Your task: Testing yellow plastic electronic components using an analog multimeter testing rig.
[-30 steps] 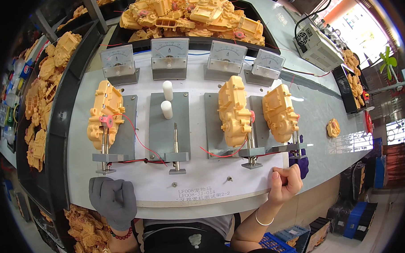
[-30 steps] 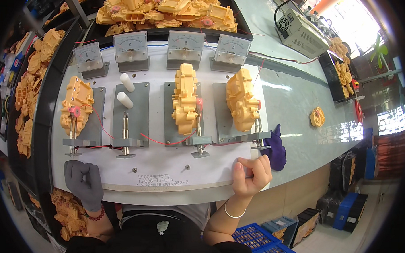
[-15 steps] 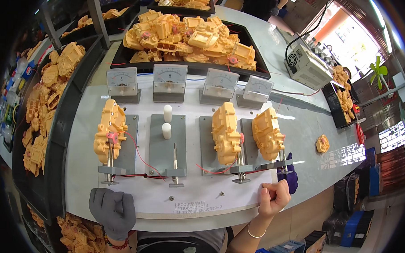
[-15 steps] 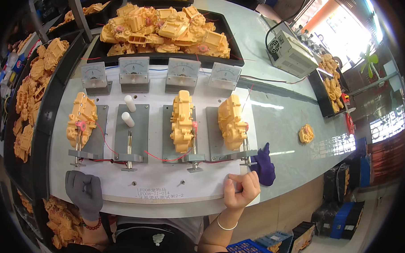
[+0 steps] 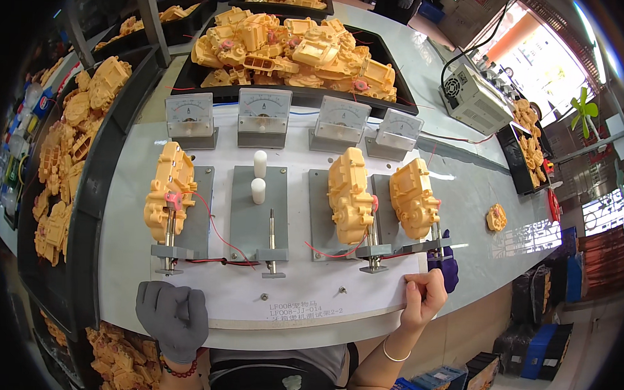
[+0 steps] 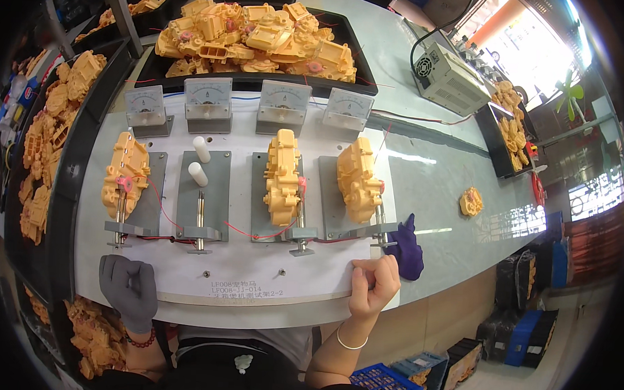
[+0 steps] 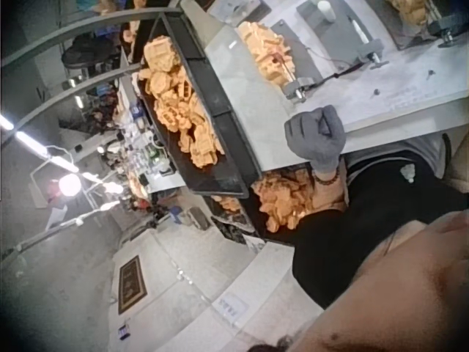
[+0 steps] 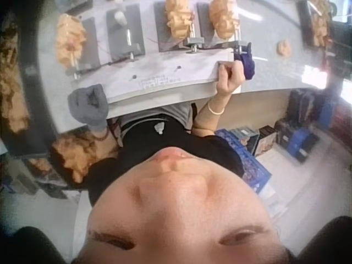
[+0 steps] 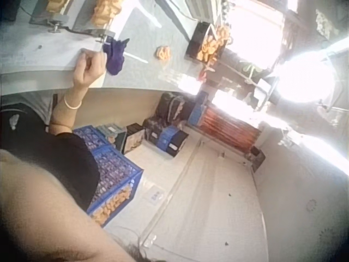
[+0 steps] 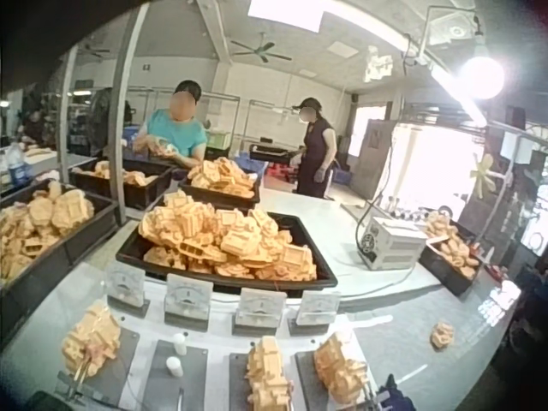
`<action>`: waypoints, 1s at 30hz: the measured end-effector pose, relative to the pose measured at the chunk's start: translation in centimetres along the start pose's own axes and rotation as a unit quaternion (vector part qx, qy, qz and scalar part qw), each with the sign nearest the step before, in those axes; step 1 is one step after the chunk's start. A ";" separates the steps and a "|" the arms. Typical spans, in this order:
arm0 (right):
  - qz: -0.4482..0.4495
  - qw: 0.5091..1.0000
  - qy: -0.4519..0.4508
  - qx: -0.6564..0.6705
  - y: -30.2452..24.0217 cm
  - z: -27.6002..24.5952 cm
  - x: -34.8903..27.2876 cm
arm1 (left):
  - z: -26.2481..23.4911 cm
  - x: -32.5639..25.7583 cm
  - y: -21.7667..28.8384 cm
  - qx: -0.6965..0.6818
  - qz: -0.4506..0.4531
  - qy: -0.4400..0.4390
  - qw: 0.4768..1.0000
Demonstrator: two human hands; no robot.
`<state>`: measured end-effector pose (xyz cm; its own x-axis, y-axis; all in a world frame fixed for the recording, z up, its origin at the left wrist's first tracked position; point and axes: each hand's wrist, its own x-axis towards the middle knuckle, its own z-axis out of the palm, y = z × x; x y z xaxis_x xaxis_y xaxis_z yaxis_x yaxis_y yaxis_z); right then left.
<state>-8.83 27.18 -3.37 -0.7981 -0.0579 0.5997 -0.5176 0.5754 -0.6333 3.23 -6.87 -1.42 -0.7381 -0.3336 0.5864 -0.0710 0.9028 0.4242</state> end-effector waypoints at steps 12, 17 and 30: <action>0.054 0.998 0.034 0.028 -0.5 0.3 -0.3 | -0.1 -0.2 0.0 0.002 -0.002 -0.002 1.000; 0.056 0.997 0.034 0.031 -0.3 0.5 -0.3 | 0.0 -0.2 -0.1 0.005 0.006 0.005 1.000; 0.060 0.997 0.034 0.038 -0.3 0.5 -0.4 | 0.0 -0.2 -0.3 -0.002 0.018 0.008 1.000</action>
<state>-8.49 26.65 -3.66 -0.8343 0.0642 0.5476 -0.4435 0.5119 -0.7357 3.32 -7.04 -1.65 -0.7299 -0.3058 0.6113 -0.0428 0.9130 0.4056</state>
